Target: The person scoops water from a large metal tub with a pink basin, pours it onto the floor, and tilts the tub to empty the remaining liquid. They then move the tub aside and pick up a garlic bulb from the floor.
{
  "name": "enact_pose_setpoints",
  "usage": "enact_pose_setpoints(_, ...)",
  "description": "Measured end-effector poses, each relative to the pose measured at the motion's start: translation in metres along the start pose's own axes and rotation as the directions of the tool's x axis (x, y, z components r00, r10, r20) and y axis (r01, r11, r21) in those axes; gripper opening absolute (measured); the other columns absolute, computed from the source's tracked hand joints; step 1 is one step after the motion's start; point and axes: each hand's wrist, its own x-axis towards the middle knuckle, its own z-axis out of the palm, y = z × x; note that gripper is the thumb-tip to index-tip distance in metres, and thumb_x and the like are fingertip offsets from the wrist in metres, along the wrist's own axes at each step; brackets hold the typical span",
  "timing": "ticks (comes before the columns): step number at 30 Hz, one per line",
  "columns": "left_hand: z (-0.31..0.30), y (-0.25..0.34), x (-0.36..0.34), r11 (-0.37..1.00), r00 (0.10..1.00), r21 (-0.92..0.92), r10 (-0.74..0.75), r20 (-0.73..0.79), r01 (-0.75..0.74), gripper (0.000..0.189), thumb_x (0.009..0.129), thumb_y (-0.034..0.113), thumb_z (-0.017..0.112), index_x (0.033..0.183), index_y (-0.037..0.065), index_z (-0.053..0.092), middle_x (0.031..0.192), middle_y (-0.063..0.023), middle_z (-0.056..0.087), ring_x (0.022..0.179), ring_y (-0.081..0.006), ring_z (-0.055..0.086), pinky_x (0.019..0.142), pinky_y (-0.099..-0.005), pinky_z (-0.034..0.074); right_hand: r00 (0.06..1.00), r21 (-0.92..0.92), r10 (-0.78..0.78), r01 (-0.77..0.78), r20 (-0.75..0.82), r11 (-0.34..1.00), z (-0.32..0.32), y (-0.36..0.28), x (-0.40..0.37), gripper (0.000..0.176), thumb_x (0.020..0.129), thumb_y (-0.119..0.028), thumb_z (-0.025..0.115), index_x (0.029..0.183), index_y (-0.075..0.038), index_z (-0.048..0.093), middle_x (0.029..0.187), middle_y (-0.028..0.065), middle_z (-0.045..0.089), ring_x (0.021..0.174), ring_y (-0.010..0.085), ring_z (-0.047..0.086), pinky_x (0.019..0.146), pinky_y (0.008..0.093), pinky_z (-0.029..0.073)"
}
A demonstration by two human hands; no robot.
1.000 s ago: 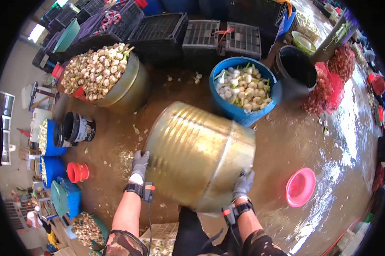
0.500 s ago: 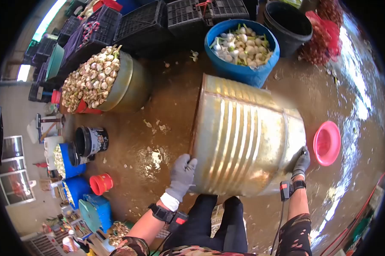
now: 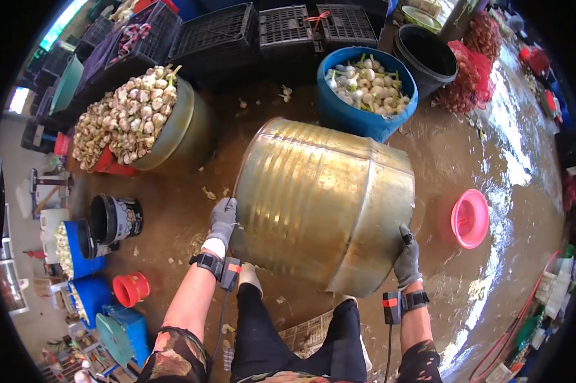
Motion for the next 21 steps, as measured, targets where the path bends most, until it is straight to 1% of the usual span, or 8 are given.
enact_pose_setpoints(4, -0.038, -0.012, 0.075, 0.990, 0.995, -0.143, 0.017, 0.102, -0.003, 0.030, 0.083, 0.035, 0.045, 0.086, 0.007, 0.055, 0.081, -0.0167, 0.056, 0.077, -0.0318, 0.054, 0.065, -0.0386, 0.041, 0.997, -0.014, 0.077, -0.077, 0.016, 0.997, 0.060, 0.013, -0.012, 0.030, 0.081, -0.019, 0.046, 0.105, -0.001, 0.050, 0.102, 0.0059, 0.055, 0.092, 0.0164, 0.053, 0.084, 0.0286, 0.040)
enact_pose_setpoints(8, -0.072, -0.013, 0.147, 0.920, 0.948, 0.279, 0.308, -0.084, -0.274, 0.043, 0.077, 0.039, 0.049, 0.109, 0.009, 0.048, 0.112, -0.0199, 0.043, 0.104, -0.0342, 0.042, 0.085, -0.0407, 0.035, 0.995, -0.263, -0.084, 0.068, -0.049, 0.962, 0.185, 0.018, -0.027, 0.029, 0.075, -0.010, 0.048, 0.102, 0.000, 0.050, 0.093, 0.0055, 0.056, 0.082, 0.0139, 0.053, 0.075, 0.0251, 0.042)
enact_pose_setpoints(10, -0.117, 0.019, 0.116, 0.867, 0.877, 0.137, 0.470, 0.098, -0.479, 0.055, 0.076, 0.044, 0.049, 0.116, 0.007, 0.041, 0.116, -0.0216, 0.039, 0.107, -0.0373, 0.037, 0.087, -0.0428, 0.032, 0.974, -0.126, -0.129, 0.106, -0.188, 0.986, 0.225, 0.037, -0.018, 0.028, 0.073, -0.008, 0.050, 0.100, -0.001, 0.051, 0.089, 0.0042, 0.056, 0.078, 0.0141, 0.053, 0.072, 0.0260, 0.044)
enact_pose_setpoints(12, -0.131, 0.028, 0.069, 0.702, 0.702, -0.033, 0.712, 0.018, -0.711, 0.057, 0.072, 0.043, 0.052, 0.111, 0.002, 0.041, 0.105, -0.0208, 0.043, 0.095, -0.0374, 0.043, 0.079, -0.0430, 0.036, 0.965, -0.062, -0.129, 0.118, -0.229, 0.991, 0.274, 0.045, -0.005, 0.026, 0.074, -0.009, 0.051, 0.099, -0.001, 0.051, 0.088, 0.0039, 0.056, 0.076, 0.0138, 0.053, 0.070, 0.0262, 0.044)
enact_pose_setpoints(14, -0.146, 0.036, 0.024, 0.742, 0.686, -0.154, 0.665, 0.297, -0.652, 0.075, 0.070, 0.052, 0.051, 0.123, 0.003, 0.032, 0.122, -0.0216, 0.035, 0.110, -0.0393, 0.035, 0.091, -0.0438, 0.029, 0.958, -0.087, -0.129, 0.110, -0.255, 0.990, 0.325, 0.038, -0.004, 0.025, 0.077, -0.013, 0.052, 0.099, -0.003, 0.050, 0.088, 0.0034, 0.056, 0.076, 0.0132, 0.053, 0.070, 0.0264, 0.044)
enact_pose_setpoints(16, -0.151, 0.037, 0.021, 0.739, 0.711, 0.072, 0.610, 0.350, -0.670, 0.081, 0.070, 0.053, 0.051, 0.129, 0.004, 0.025, 0.129, -0.0219, 0.027, 0.119, -0.0393, 0.025, 0.097, -0.0427, 0.022, 0.980, -0.002, -0.109, 0.110, -0.165, 0.994, 0.353, 0.030, 0.000, 0.026, 0.081, -0.021, 0.051, 0.101, -0.004, 0.050, 0.087, 0.0024, 0.056, 0.076, 0.0122, 0.053, 0.070, 0.0265, 0.044)
enact_pose_setpoints(18, -0.158, 0.040, 0.057, 0.754, 0.712, 0.053, 0.592, 0.379, -0.655, 0.080, 0.072, 0.052, 0.050, 0.129, 0.003, 0.023, 0.131, -0.0218, 0.024, 0.121, -0.0385, 0.022, 0.098, -0.0422, 0.019, 0.979, -0.282, -0.135, 0.089, -0.150, 0.955, 0.363, 0.004, -0.001, 0.026, 0.082, -0.022, 0.049, 0.101, -0.004, 0.050, 0.086, 0.0023, 0.055, 0.075, 0.0112, 0.053, 0.068, 0.0245, 0.043)
enact_pose_setpoints(21, -0.160, 0.034, 0.112, 0.780, 0.721, 0.004, 0.576, 0.386, -0.626, 0.078, 0.074, 0.053, 0.047, 0.130, 0.004, 0.022, 0.133, -0.0199, 0.022, 0.122, -0.0348, 0.022, 0.099, -0.0450, 0.017, 0.743, -0.753, -0.665, 0.398, -0.070, 0.524, 0.331, -0.010, 0.046, 0.034, 0.077, -0.010, 0.055, 0.109, -0.002, 0.046, 0.093, 0.0086, 0.054, 0.084, 0.0192, 0.054, 0.075, 0.0264, 0.044)
